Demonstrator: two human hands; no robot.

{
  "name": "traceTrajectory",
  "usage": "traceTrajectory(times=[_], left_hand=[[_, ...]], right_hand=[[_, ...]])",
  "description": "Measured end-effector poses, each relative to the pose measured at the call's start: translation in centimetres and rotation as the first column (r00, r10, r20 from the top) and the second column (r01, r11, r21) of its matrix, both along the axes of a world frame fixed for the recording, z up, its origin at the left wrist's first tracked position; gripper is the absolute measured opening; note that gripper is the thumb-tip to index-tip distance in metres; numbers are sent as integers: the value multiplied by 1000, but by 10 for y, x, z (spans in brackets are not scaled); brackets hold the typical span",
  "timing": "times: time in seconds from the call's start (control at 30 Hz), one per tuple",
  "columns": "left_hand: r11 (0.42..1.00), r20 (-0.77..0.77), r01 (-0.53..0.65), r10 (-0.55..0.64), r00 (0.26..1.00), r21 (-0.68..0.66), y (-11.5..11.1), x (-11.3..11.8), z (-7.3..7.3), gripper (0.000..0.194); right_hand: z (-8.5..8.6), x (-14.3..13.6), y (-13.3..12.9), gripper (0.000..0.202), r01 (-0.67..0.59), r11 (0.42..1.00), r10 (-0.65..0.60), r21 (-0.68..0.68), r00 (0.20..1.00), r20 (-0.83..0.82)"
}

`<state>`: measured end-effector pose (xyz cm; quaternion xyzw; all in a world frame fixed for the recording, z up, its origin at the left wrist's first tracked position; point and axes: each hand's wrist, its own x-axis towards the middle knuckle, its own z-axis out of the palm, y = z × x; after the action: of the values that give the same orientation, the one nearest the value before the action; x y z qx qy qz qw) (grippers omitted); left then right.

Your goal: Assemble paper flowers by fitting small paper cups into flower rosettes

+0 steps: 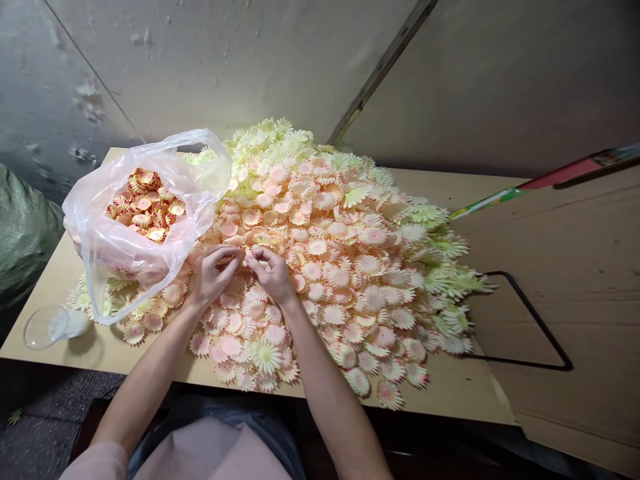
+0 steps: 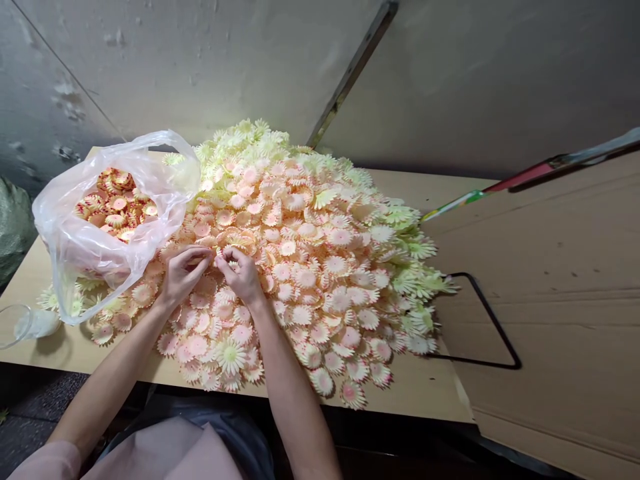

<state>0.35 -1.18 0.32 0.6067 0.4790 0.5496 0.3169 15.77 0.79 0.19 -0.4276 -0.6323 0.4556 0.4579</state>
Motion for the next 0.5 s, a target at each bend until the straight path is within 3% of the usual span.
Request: traceTrajectory(times=[0.27, 0.5], left_hand=[[985, 74, -135, 143, 987, -103, 2, 2, 1, 16], [967, 101, -218, 232, 967, -134, 5, 2, -4, 14]], right_hand=[[-7, -1, 3, 25, -54, 998, 52, -43, 997, -56], [-4, 2, 2, 23, -73, 997, 73, 28, 997, -12]])
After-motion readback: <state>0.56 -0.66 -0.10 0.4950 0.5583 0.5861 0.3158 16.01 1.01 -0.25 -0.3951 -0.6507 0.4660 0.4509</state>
